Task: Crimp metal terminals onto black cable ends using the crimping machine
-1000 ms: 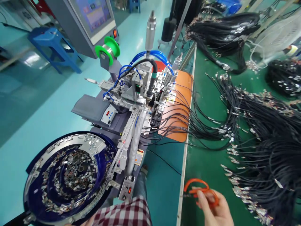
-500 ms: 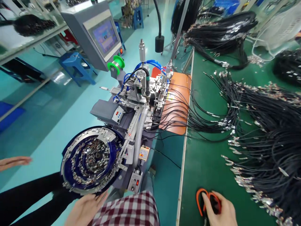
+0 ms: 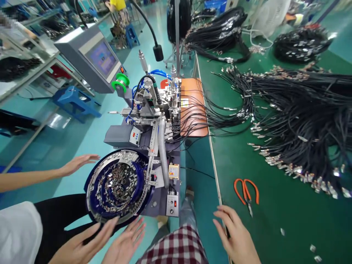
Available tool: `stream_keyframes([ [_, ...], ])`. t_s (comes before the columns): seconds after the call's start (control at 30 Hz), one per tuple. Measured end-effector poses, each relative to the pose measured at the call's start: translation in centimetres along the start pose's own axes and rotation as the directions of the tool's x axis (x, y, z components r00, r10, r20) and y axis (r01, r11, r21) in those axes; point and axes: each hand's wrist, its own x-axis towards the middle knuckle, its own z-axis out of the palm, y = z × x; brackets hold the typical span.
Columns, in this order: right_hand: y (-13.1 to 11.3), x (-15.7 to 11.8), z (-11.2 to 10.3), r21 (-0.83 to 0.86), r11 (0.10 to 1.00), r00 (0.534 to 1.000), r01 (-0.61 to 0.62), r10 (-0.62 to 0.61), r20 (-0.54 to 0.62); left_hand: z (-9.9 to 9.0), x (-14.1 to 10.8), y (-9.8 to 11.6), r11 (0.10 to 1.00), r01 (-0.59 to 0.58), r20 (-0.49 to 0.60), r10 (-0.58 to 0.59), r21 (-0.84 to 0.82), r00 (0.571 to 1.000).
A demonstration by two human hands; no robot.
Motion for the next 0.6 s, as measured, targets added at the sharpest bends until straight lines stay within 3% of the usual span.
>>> stream_keyframes([
  [0.03, -0.2, 1.0, 0.4, -0.002, 1.0, 1.0, -0.007, 0.007, 0.025, 1.1, -0.8, 0.6, 0.993, 0.113, -0.028, -0.114, -0.023, 0.993],
  [0.07, -0.2, 2.5, 0.5, -0.008, 1.0, 1.0, -0.005, 0.005, 0.023, 2.3, -1.3, 0.8, 0.902, 0.395, -0.083, -0.413, -0.176, 0.907],
  [0.1, 0.0, 4.3, 0.6, -0.013, 1.0, 1.0, 0.002, -0.002, -0.001, 3.6, -1.5, 0.6, 0.806, 0.498, -0.023, -0.532, -0.319, 0.846],
  [0.17, 1.3, 8.6, 0.2, -0.044, 0.999, 0.997, 0.002, -0.005, -0.076, 5.9, -0.8, -1.0, 0.78, 0.517, -0.011, -0.555, -0.353, 0.831],
  [0.23, 3.2, 13.0, -0.3, -0.105, 0.994, 0.991, -0.03, 0.016, -0.135, 7.2, 0.8, -3.2, 0.803, 0.472, 0.016, -0.501, -0.364, 0.865],
  [0.37, 6.9, 20.1, -0.9, -0.222, 0.962, 0.978, -0.157, 0.12, -0.172, 7.8, 3.2, -5.8, 0.838, 0.41, 0.072, -0.413, -0.36, 0.908],
  [0.5, 8.5, 23.2, -0.3, -0.253, 0.926, 0.945, -0.28, 0.219, -0.243, 9.1, 3.0, -6.8, 0.838, 0.44, 0.117, -0.426, -0.323, 0.897],
  [0.6, 8.5, 23.7, 0.4, -0.289, 0.899, 0.928, -0.33, 0.251, -0.276, 12.0, 2.8, -8.0, 0.854, 0.419, 0.179, -0.381, -0.308, 0.907],
])
